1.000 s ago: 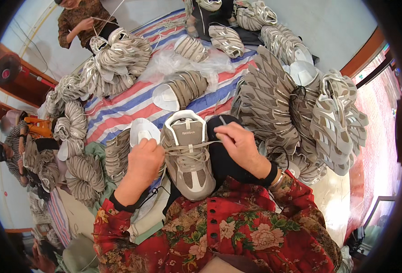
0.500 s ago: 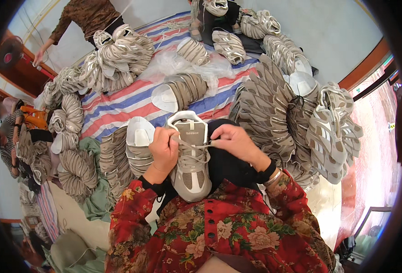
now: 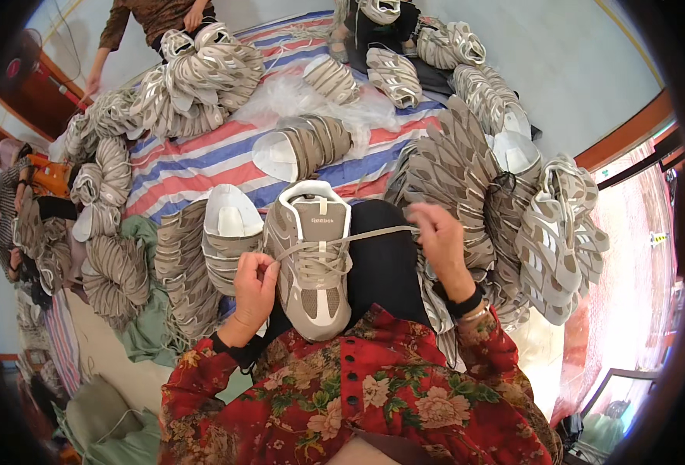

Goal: Lacing and inspecting multiple pairs of sneakers in a factory setting.

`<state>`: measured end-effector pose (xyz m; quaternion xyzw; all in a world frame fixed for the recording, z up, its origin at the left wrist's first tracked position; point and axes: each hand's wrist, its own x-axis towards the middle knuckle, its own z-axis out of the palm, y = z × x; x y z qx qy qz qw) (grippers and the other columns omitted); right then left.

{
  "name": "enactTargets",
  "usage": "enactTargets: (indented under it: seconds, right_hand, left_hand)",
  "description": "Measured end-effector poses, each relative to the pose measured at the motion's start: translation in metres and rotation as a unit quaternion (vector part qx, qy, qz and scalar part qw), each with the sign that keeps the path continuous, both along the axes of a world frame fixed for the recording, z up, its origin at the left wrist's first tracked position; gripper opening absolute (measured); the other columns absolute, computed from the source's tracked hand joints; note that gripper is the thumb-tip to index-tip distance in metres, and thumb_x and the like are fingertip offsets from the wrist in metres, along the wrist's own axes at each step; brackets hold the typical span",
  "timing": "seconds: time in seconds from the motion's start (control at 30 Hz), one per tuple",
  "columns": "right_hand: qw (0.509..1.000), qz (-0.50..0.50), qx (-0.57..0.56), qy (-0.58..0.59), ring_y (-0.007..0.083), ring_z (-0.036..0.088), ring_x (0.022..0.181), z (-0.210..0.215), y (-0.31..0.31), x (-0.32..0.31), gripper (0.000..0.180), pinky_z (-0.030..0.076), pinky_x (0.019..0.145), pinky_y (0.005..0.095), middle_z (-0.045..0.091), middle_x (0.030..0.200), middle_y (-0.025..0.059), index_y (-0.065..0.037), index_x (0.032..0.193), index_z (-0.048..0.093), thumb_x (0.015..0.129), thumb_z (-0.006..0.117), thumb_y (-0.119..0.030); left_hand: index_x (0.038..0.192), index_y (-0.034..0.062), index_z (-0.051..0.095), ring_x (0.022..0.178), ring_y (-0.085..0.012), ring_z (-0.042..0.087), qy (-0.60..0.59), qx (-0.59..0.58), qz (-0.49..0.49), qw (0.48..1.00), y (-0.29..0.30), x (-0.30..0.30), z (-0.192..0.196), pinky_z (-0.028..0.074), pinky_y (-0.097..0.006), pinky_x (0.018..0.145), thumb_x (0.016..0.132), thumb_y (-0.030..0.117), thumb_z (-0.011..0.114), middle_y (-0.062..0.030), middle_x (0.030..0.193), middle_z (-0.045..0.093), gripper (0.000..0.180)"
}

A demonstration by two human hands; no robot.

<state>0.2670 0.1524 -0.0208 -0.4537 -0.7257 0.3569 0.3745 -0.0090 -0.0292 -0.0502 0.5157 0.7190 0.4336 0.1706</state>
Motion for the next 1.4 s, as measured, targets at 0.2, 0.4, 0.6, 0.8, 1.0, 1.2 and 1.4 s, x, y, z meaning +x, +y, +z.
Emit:
enactTargets:
  seconds: [0.2, 0.4, 0.6, 0.8, 1.0, 1.2, 1.4]
  right_hand:
    - [0.949, 0.257, 0.094, -0.158, 0.0286, 0.060, 0.075, 0.038, -0.059, -0.052, 0.015, 0.048, 0.062, 0.0396, 0.055, 0.074, 0.0090, -0.008, 0.086, 0.066, 0.077, 0.069, -0.020]
    - [0.923, 0.344, -0.165, -0.061, 0.0175, 0.058, 0.063, 0.015, -0.022, -0.053, 0.012, 0.046, 0.057, 0.0282, 0.061, 0.071, 0.0043, -0.005, 0.083, 0.066, 0.081, 0.067, -0.017]
    - [0.885, 0.309, -0.348, -0.024, 0.0038, 0.048, 0.058, 0.019, -0.017, -0.061, 0.019, 0.039, 0.053, 0.0198, 0.058, 0.068, -0.0031, -0.001, 0.084, 0.066, 0.087, 0.063, -0.019]
    - [0.955, 0.125, -0.226, 0.142, 0.0078, 0.056, 0.063, 0.033, -0.025, -0.059, 0.013, 0.046, 0.059, 0.0250, 0.063, 0.074, 0.0031, 0.001, 0.093, 0.067, 0.085, 0.062, -0.009]
    - [0.979, 0.146, 0.107, -0.097, 0.0288, 0.060, 0.076, 0.014, -0.041, -0.061, 0.020, 0.050, 0.065, 0.0374, 0.055, 0.089, 0.0074, -0.007, 0.096, 0.058, 0.078, 0.066, -0.011]
    - [0.944, 0.158, 0.267, -0.112, 0.0250, 0.054, 0.082, 0.032, -0.037, -0.061, 0.020, 0.041, 0.068, 0.0363, 0.055, 0.086, 0.0035, -0.010, 0.089, 0.062, 0.071, 0.069, -0.009]
    - [0.937, 0.279, 0.158, -0.141, 0.0283, 0.059, 0.085, 0.014, -0.042, -0.067, 0.021, 0.045, 0.074, 0.0403, 0.059, 0.085, 0.0061, -0.009, 0.093, 0.059, 0.074, 0.067, -0.012]
  left_hand:
    - [0.092, 0.0032, 0.053, 0.068, -0.0086, 0.049, -0.216, 0.017, 0.036, 0.976, 0.015, -0.012, 0.020, 0.041, -0.023, 0.063, 0.093, 0.013, 0.053, -0.0021, 0.078, 0.052, 0.010]
    - [0.110, 0.0044, 0.056, 0.048, -0.0041, 0.034, -0.498, 0.007, 0.049, 0.866, 0.036, -0.032, 0.052, 0.033, -0.021, 0.046, 0.093, 0.011, 0.052, 0.0024, 0.064, 0.046, 0.018]
    - [0.116, 0.0030, 0.054, 0.048, -0.0039, 0.032, -0.529, 0.049, 0.045, 0.846, 0.052, -0.065, 0.061, 0.035, -0.022, 0.050, 0.093, 0.012, 0.052, 0.0046, 0.062, 0.042, 0.024]
    - [0.115, 0.0009, 0.054, 0.047, -0.0045, 0.031, -0.451, 0.068, 0.111, 0.883, 0.039, -0.093, 0.071, 0.035, -0.023, 0.050, 0.092, 0.010, 0.052, 0.0048, 0.061, 0.040, 0.025]
    - [0.107, 0.0051, 0.061, 0.078, -0.0188, 0.057, 0.119, 0.056, 0.010, 0.991, 0.043, -0.052, 0.072, 0.045, -0.029, 0.066, 0.085, 0.005, 0.057, -0.0091, 0.092, 0.061, 0.022]
    - [0.100, 0.0056, 0.062, 0.078, -0.0269, 0.057, 0.273, 0.110, -0.204, 0.934, 0.054, -0.008, 0.083, 0.047, -0.035, 0.068, 0.076, -0.001, 0.063, -0.0092, 0.091, 0.060, 0.025]
    - [0.095, 0.0028, 0.059, 0.073, -0.0198, 0.056, 0.049, 0.027, -0.089, 0.994, 0.050, 0.007, 0.062, 0.046, -0.031, 0.063, 0.079, 0.001, 0.063, -0.0085, 0.084, 0.056, 0.017]
